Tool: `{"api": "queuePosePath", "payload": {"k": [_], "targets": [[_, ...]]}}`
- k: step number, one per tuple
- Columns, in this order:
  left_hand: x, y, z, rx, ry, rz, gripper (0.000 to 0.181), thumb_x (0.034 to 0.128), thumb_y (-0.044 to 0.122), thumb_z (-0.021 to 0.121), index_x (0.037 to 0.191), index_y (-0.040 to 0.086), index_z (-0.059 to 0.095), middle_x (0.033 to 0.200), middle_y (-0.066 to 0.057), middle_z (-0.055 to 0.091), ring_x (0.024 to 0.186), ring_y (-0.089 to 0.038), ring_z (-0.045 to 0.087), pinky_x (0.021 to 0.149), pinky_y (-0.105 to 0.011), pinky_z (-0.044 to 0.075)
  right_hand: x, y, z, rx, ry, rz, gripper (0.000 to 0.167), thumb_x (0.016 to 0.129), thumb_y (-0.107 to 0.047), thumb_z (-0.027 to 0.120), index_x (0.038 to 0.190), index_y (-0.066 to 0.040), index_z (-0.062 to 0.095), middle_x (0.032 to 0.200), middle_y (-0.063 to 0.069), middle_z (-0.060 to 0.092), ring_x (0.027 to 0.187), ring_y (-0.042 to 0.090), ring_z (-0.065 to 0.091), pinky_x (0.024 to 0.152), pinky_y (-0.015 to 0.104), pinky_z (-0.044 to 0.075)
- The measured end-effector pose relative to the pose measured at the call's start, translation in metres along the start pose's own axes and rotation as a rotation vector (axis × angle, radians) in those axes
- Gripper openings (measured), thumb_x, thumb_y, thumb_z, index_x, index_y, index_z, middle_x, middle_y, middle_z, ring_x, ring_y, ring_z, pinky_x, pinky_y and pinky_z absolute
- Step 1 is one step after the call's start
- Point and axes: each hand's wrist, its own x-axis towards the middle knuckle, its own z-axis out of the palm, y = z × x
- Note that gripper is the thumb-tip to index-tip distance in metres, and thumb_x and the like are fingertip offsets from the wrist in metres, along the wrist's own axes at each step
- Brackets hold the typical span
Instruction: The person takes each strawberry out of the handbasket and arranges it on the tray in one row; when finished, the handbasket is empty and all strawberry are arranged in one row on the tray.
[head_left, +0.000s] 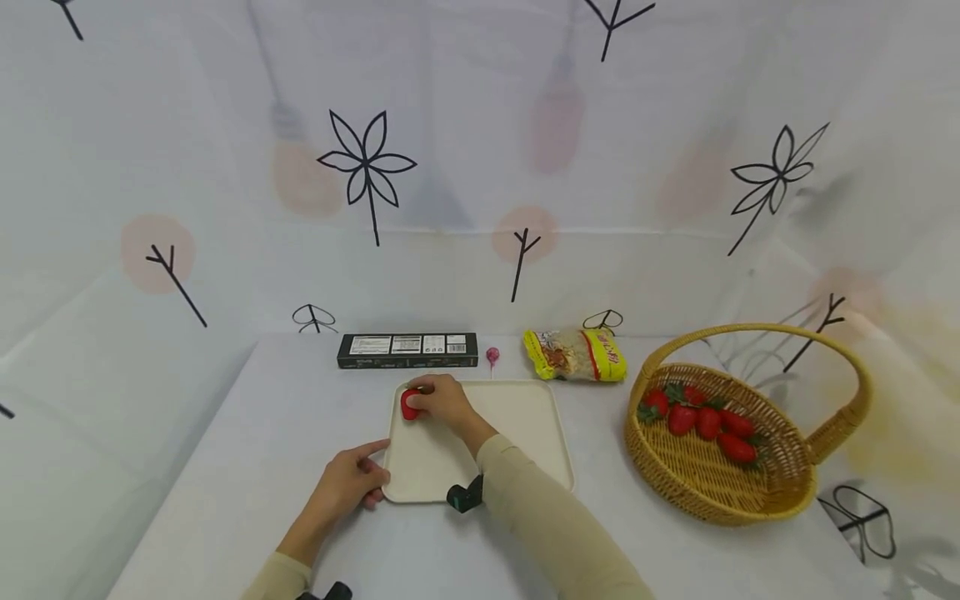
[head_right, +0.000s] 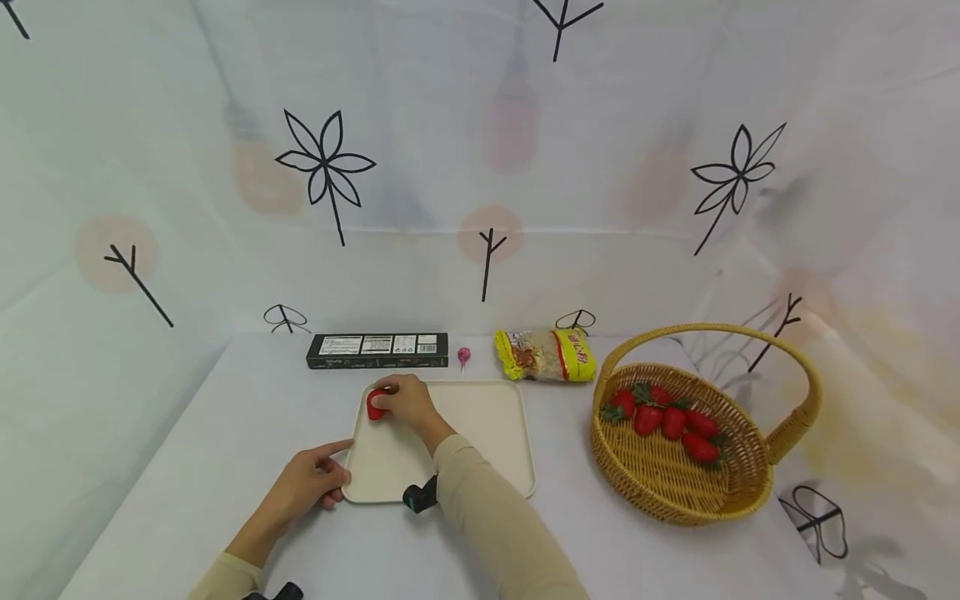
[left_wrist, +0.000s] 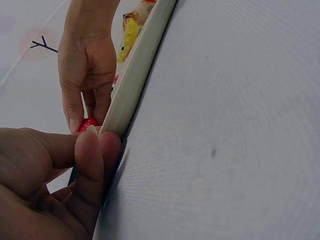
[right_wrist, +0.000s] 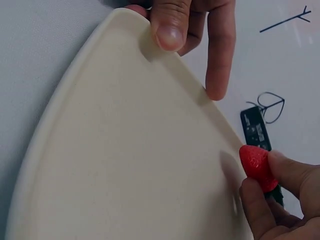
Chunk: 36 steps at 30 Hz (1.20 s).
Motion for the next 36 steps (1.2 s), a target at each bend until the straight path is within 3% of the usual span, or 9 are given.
{"api": "queuePosePath", "payload": {"k": [5,13,20,26,36], "targets": [[0.0,0.001,0.0,-0.007,0.005,0.007,0.057,0.0865,-0.004,0.073,0.141,0.003,0.059,0.08,-0.007,0.063,0.058,-0.015,0.063,0.048,-0.028,0.055,0.001,-0.001,0.006,-0.041,0.01,0.008,0.033,0.09,-0.012,0.078,0.122,-0.01,0.075,0.118,0.006,0.071,0.1,0.018,0.06,0.088,0.029,0.056],[-0.002,0.005,0.0,-0.033,-0.005,-0.001,0.057,0.0873,-0.004,0.072,0.143,0.002,0.058,0.079,-0.007,0.063,0.058,-0.015,0.063,0.046,-0.026,0.054,0.003,0.0,0.01,-0.078,0.024,-0.003,0.03,0.089,-0.011,0.078,0.119,-0.011,0.077,0.114,0.004,0.072,0.097,0.014,0.061,0.078,0.025,0.056],[-0.003,0.005,-0.002,-0.046,0.0,-0.004,0.058,0.0868,-0.005,0.072,0.143,0.001,0.057,0.081,-0.008,0.063,0.059,-0.016,0.063,0.047,-0.026,0.054,0.003,-0.002,0.012,-0.128,0.023,-0.023,0.03,0.09,-0.013,0.078,0.12,-0.01,0.076,0.115,0.004,0.073,0.099,0.015,0.061,0.083,0.026,0.055],[-0.003,0.005,-0.002,-0.045,-0.005,0.006,0.057,0.0875,-0.004,0.072,0.143,0.0,0.057,0.081,-0.008,0.064,0.059,-0.016,0.064,0.047,-0.026,0.055,0.002,-0.001,0.013,-0.112,0.033,-0.034,0.031,0.089,-0.011,0.078,0.12,-0.008,0.076,0.113,0.006,0.073,0.093,0.014,0.061,0.071,0.022,0.055],[-0.005,0.006,-0.003,-0.032,0.001,-0.012,0.058,0.0872,-0.004,0.072,0.143,0.001,0.057,0.081,-0.008,0.064,0.059,-0.015,0.063,0.048,-0.027,0.055,0.0,0.0,0.013,-0.06,0.04,-0.015,0.037,0.089,-0.008,0.077,0.125,-0.006,0.072,0.111,0.011,0.072,0.087,0.015,0.062,0.068,0.024,0.056]]}}
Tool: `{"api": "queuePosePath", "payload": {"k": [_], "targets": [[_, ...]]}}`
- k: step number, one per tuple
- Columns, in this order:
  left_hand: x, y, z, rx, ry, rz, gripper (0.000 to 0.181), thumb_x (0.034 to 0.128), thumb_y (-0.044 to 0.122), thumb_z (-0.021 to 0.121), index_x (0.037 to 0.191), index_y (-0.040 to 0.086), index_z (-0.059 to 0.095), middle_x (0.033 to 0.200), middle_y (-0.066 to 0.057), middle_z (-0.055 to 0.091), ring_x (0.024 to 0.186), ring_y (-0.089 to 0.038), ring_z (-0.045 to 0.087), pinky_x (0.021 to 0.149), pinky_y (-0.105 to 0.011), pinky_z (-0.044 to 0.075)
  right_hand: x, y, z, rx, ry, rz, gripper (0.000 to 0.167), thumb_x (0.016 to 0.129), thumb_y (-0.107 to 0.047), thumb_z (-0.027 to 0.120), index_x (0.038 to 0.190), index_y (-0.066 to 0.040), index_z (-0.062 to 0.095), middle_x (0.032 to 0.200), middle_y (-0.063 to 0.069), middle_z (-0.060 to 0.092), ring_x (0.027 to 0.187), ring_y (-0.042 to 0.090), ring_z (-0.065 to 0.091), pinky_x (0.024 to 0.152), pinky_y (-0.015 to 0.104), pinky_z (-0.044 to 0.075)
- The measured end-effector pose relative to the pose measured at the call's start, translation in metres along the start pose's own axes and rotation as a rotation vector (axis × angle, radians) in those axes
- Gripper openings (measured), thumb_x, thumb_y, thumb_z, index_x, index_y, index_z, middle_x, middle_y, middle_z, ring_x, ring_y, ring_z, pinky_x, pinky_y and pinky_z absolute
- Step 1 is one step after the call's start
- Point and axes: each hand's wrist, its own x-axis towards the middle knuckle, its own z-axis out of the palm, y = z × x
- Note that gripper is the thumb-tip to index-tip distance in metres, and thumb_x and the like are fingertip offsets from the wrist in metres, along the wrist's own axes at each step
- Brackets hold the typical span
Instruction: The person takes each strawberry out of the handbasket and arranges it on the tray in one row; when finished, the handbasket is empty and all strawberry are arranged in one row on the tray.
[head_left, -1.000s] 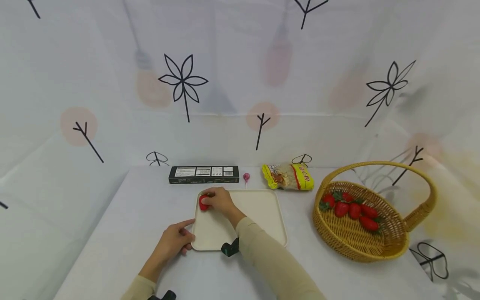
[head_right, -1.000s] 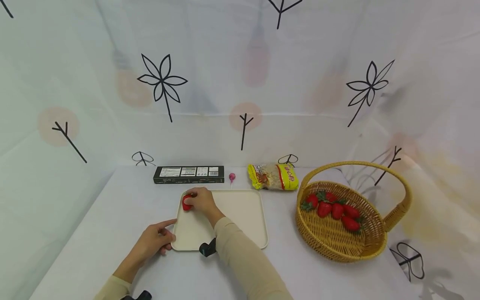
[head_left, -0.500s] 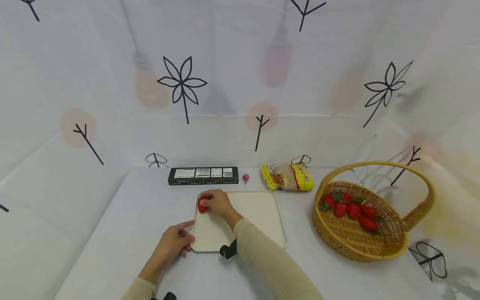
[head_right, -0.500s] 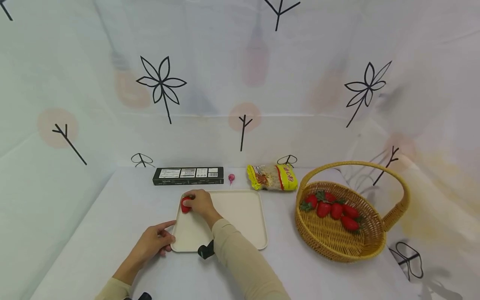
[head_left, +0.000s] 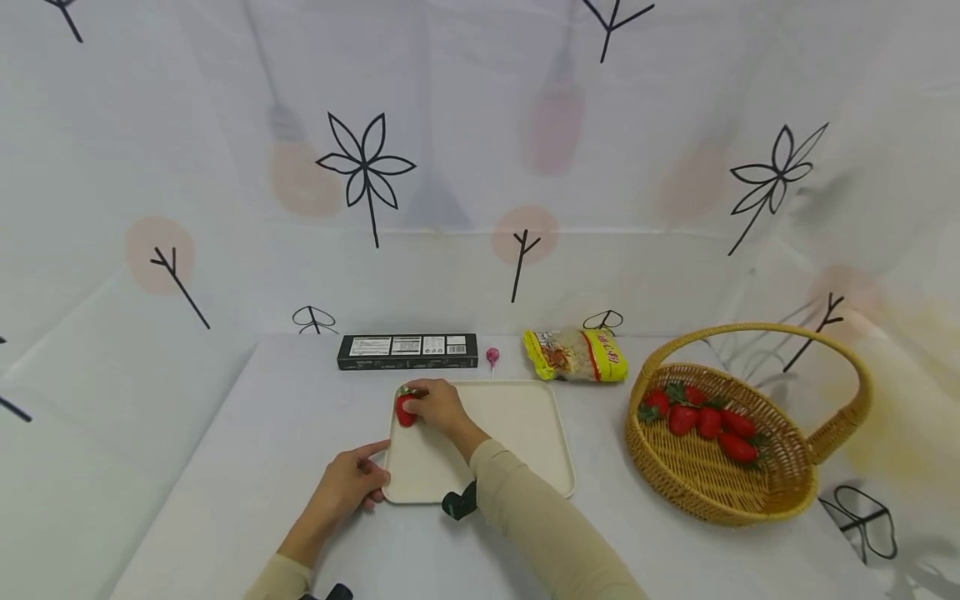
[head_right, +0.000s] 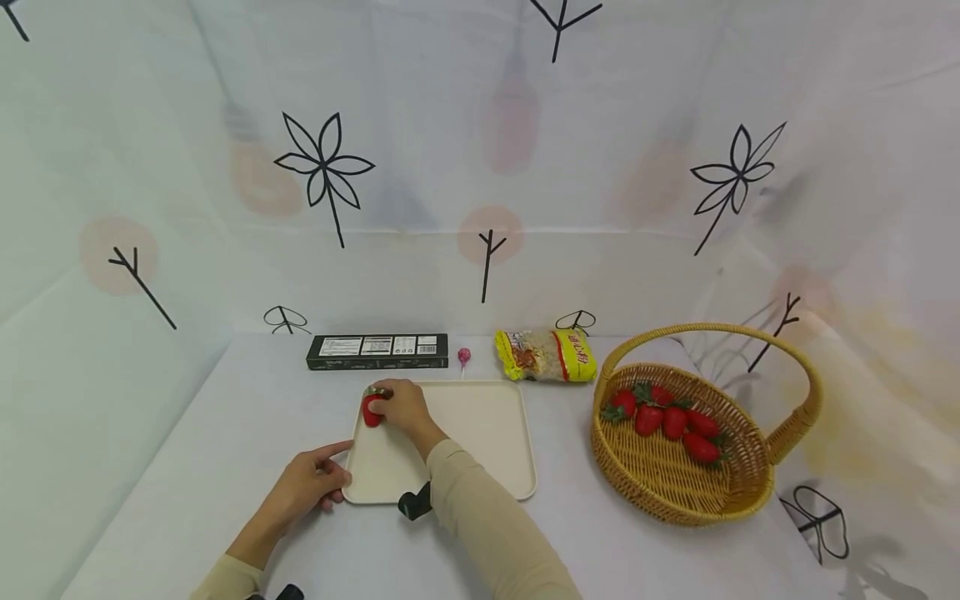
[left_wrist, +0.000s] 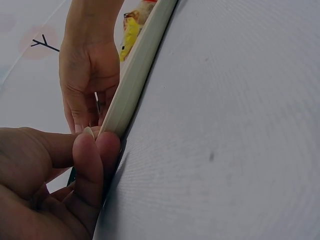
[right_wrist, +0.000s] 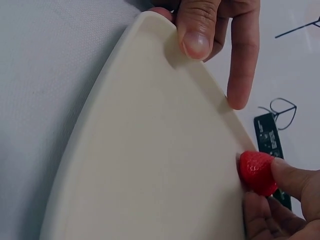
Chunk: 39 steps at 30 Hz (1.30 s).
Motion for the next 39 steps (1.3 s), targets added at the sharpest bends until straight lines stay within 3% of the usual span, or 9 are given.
{"api": "queuePosePath", "payload": {"k": [7,19,39], "targets": [[0.002,-0.003,0.0008,-0.001,0.0,-0.009,0.058,0.0875,-0.003,0.072,0.143,0.002,0.057,0.081,-0.008,0.064,0.06,-0.016,0.063,0.049,-0.028,0.057,-0.0046,0.0002,-0.0056,0.064,-0.003,0.027,0.043,0.088,-0.004,0.076,0.13,-0.004,0.068,0.11,0.015,0.07,0.077,0.015,0.064,0.066,0.025,0.058],[0.0012,-0.0008,0.0018,-0.024,0.004,-0.003,0.058,0.0863,-0.005,0.072,0.142,0.001,0.058,0.079,-0.008,0.064,0.059,-0.015,0.064,0.051,-0.027,0.058,-0.0039,0.0047,-0.0056,0.092,-0.016,0.034,0.043,0.085,0.003,0.074,0.127,-0.004,0.069,0.098,0.01,0.068,0.079,0.015,0.061,0.068,0.025,0.058],[0.0002,-0.0007,0.0015,-0.028,0.009,-0.011,0.058,0.0862,-0.006,0.073,0.142,0.001,0.058,0.079,-0.008,0.063,0.059,-0.014,0.062,0.051,-0.026,0.057,-0.0075,0.0058,-0.0067,0.091,-0.025,0.038,0.049,0.083,-0.002,0.077,0.131,-0.005,0.066,0.105,0.012,0.07,0.085,0.018,0.064,0.074,0.029,0.06]]}}
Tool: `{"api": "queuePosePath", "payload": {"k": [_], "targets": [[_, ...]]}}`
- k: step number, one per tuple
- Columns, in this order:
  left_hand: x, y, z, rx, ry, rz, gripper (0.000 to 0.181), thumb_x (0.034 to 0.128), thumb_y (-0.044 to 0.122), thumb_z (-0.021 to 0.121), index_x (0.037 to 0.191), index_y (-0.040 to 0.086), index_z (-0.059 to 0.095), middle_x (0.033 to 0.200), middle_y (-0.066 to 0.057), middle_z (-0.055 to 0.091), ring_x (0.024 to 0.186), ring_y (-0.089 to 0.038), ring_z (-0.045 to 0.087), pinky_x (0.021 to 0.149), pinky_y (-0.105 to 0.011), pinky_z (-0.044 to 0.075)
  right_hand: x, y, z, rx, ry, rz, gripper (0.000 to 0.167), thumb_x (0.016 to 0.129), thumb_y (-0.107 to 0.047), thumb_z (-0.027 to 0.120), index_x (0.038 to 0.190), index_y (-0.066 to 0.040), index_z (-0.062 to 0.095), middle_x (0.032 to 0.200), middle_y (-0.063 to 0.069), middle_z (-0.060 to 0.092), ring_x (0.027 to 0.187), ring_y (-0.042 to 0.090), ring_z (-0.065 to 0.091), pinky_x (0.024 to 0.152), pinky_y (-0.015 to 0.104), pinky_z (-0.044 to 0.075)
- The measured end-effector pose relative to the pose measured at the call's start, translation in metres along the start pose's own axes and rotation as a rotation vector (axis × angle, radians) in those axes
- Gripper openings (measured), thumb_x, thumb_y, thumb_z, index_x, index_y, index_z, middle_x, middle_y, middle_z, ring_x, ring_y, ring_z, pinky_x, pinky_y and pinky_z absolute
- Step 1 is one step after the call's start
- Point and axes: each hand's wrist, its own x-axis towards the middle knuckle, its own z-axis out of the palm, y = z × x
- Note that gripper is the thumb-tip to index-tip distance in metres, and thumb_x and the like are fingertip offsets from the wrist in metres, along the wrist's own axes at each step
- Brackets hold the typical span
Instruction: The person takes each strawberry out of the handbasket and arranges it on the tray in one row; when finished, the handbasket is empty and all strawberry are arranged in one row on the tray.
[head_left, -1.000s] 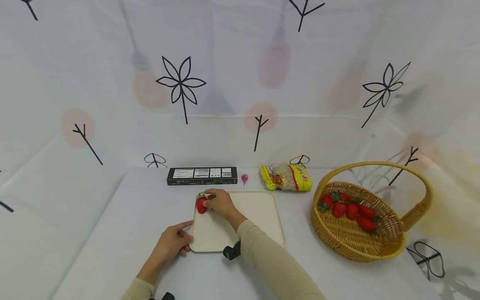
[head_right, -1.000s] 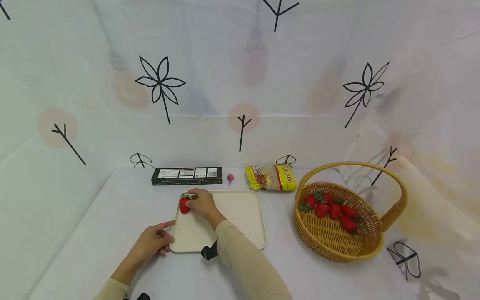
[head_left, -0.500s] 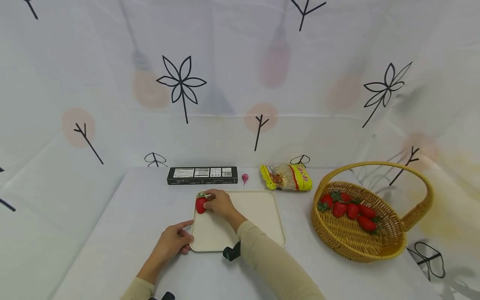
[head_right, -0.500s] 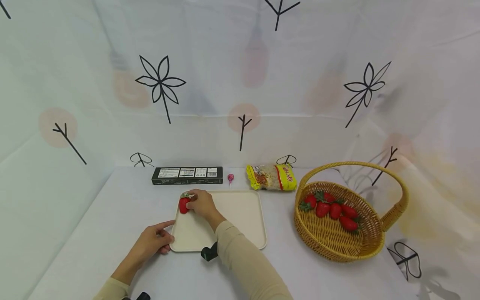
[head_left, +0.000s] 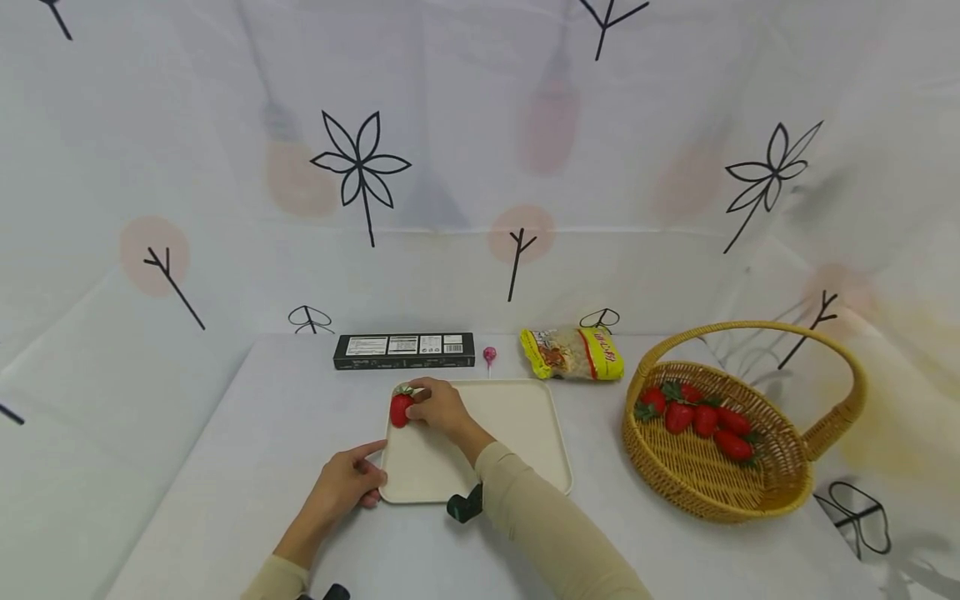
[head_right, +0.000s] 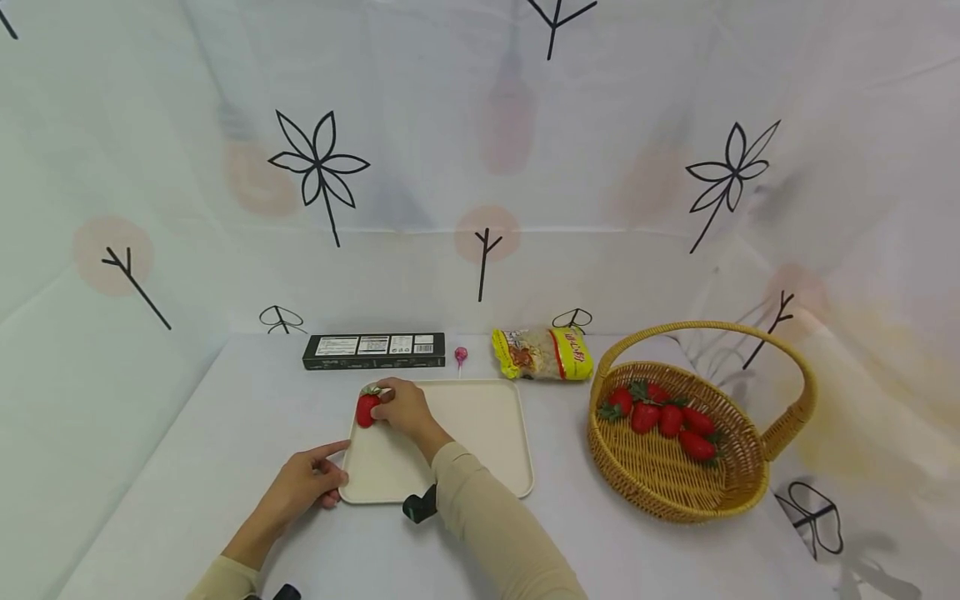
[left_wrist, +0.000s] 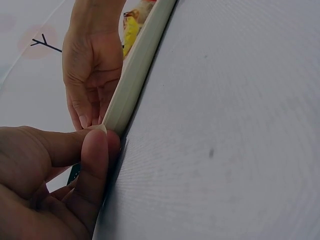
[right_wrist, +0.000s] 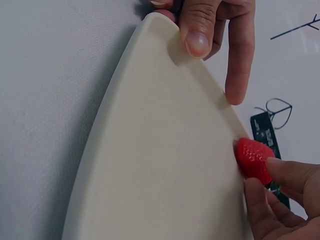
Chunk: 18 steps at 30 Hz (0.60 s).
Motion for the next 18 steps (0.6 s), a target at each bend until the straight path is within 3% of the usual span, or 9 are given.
{"api": "queuePosePath", "payload": {"k": [5,9,15,18], "targets": [[0.0,-0.001,0.0,0.007,0.002,-0.003,0.058,0.0863,-0.005,0.073,0.142,0.001,0.058,0.08,-0.008,0.063,0.059,-0.014,0.063,0.052,-0.027,0.057,-0.005,-0.001,-0.006,0.058,-0.019,-0.01,0.048,0.084,-0.001,0.074,0.131,-0.004,0.065,0.107,0.012,0.068,0.08,0.017,0.065,0.072,0.029,0.061],[-0.001,-0.002,0.003,0.01,-0.007,-0.009,0.058,0.0859,-0.005,0.073,0.142,0.001,0.058,0.08,-0.008,0.063,0.059,-0.015,0.063,0.052,-0.028,0.058,-0.016,-0.005,-0.02,0.072,-0.064,-0.031,0.047,0.088,-0.003,0.073,0.134,-0.003,0.063,0.114,0.015,0.067,0.087,0.019,0.067,0.074,0.033,0.063],[0.001,-0.001,0.002,0.012,0.005,-0.004,0.059,0.0853,-0.007,0.073,0.142,0.001,0.058,0.08,-0.008,0.063,0.058,-0.014,0.062,0.052,-0.027,0.058,-0.043,-0.027,-0.051,0.003,-0.135,-0.078,0.044,0.092,-0.013,0.074,0.134,-0.006,0.064,0.129,0.019,0.064,0.101,0.022,0.068,0.081,0.035,0.063],[0.001,-0.001,0.001,0.017,0.008,-0.001,0.059,0.0851,-0.007,0.073,0.142,0.0,0.058,0.08,-0.008,0.063,0.058,-0.014,0.062,0.052,-0.027,0.058,-0.059,-0.038,-0.07,-0.05,-0.16,-0.104,0.04,0.093,-0.017,0.074,0.132,-0.01,0.066,0.13,0.015,0.064,0.105,0.022,0.068,0.084,0.036,0.063]]}}
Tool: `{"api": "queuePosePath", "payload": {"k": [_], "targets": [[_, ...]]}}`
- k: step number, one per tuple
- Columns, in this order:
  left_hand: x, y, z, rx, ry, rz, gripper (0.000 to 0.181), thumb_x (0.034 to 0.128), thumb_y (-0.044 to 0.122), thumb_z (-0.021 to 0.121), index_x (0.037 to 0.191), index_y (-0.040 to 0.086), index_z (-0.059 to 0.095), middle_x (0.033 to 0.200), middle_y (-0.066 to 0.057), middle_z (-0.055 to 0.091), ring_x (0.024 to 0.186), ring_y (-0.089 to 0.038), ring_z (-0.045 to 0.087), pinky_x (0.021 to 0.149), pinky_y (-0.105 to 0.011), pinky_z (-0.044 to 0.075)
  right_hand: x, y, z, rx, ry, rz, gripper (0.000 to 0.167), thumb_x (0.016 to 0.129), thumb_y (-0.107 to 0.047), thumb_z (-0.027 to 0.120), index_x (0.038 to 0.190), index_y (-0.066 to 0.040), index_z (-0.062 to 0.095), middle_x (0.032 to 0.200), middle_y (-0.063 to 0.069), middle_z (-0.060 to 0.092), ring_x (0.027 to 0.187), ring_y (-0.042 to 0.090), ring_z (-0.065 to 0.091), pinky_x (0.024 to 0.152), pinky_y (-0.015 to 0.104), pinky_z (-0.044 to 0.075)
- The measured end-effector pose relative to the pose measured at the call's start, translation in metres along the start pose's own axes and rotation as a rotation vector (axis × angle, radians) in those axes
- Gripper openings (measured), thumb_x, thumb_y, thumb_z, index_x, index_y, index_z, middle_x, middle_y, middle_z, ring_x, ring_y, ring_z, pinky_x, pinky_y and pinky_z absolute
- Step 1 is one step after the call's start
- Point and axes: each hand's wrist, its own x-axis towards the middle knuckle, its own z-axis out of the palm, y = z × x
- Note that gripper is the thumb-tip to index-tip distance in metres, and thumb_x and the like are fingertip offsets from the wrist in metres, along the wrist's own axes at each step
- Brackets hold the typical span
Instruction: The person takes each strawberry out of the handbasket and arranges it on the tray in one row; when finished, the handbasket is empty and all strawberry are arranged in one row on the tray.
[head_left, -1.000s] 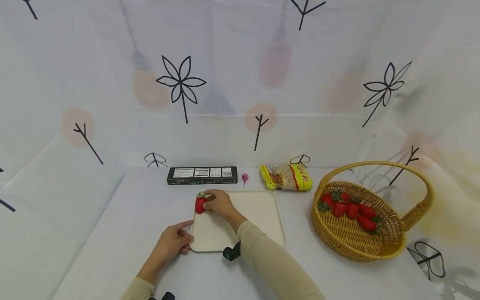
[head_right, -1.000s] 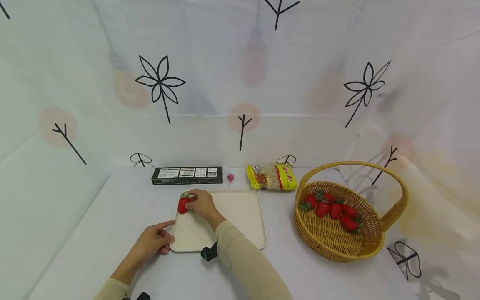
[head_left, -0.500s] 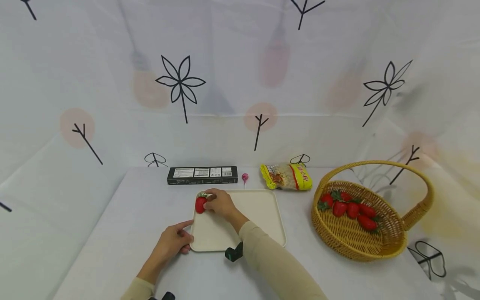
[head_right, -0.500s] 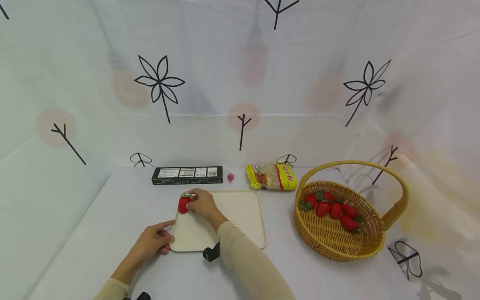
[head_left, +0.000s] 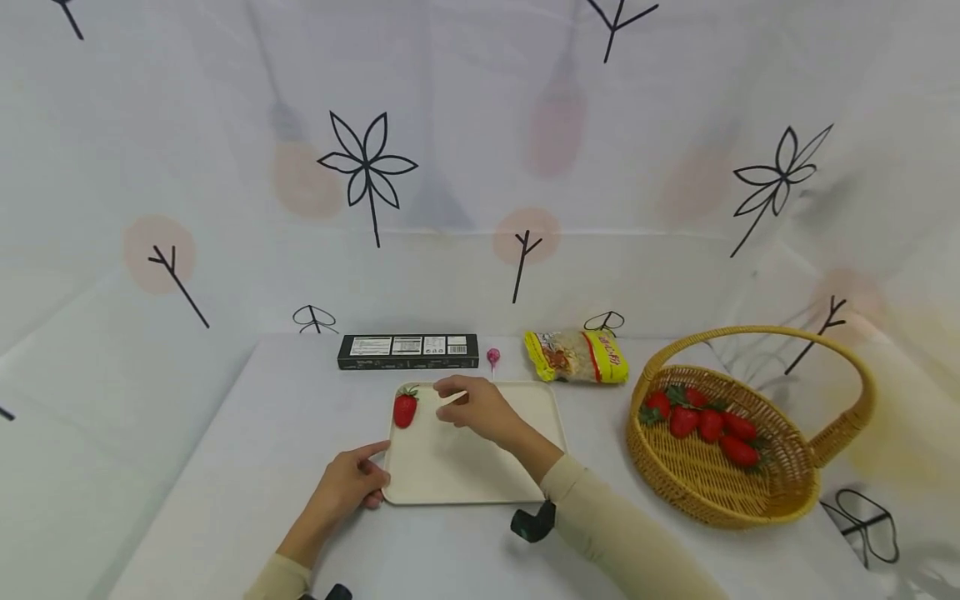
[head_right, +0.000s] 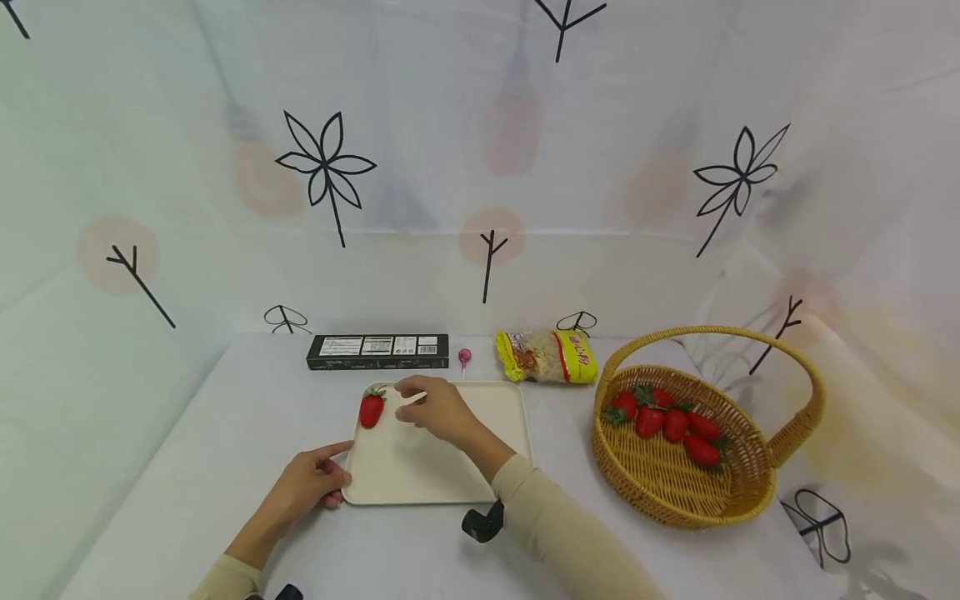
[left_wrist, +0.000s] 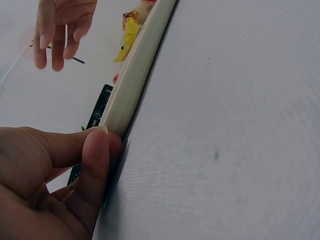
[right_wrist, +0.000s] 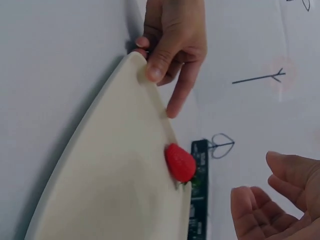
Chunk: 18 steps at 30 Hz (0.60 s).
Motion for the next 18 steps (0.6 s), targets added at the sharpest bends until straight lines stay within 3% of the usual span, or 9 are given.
{"api": "queuePosePath", "payload": {"k": [6,10,14,18], "targets": [[0.0,0.001,-0.001,-0.006,-0.002,-0.016,0.06,0.0853,-0.008,0.072,0.143,-0.001,0.056,0.082,-0.009,0.063,0.059,-0.014,0.062,0.052,-0.027,0.058,-0.047,-0.014,-0.04,-0.143,0.01,-0.043,0.037,0.093,-0.023,0.075,0.129,-0.018,0.068,0.129,0.003,0.066,0.116,0.023,0.065,0.092,0.041,0.059],[0.001,0.001,-0.001,-0.004,-0.003,-0.019,0.06,0.0855,-0.008,0.071,0.143,-0.001,0.056,0.082,-0.009,0.062,0.058,-0.014,0.062,0.052,-0.027,0.058,-0.082,-0.017,-0.069,-0.202,0.034,-0.046,0.038,0.094,-0.025,0.075,0.13,-0.019,0.067,0.131,0.003,0.066,0.121,0.028,0.062,0.095,0.044,0.057],[0.001,0.0,0.0,0.009,-0.005,-0.013,0.06,0.0853,-0.007,0.072,0.143,-0.001,0.056,0.082,-0.009,0.062,0.058,-0.014,0.062,0.052,-0.027,0.058,-0.112,-0.017,-0.099,-0.234,0.042,-0.044,0.039,0.094,-0.027,0.074,0.13,-0.015,0.067,0.13,0.007,0.066,0.119,0.031,0.062,0.093,0.039,0.058],[0.001,0.002,0.0,0.017,-0.008,-0.008,0.06,0.0849,-0.006,0.071,0.143,-0.001,0.056,0.082,-0.008,0.062,0.057,-0.014,0.062,0.052,-0.027,0.057,-0.141,-0.018,-0.124,-0.277,0.071,-0.047,0.036,0.094,-0.025,0.074,0.128,-0.014,0.068,0.125,0.007,0.068,0.109,0.024,0.066,0.085,0.03,0.06]]}}
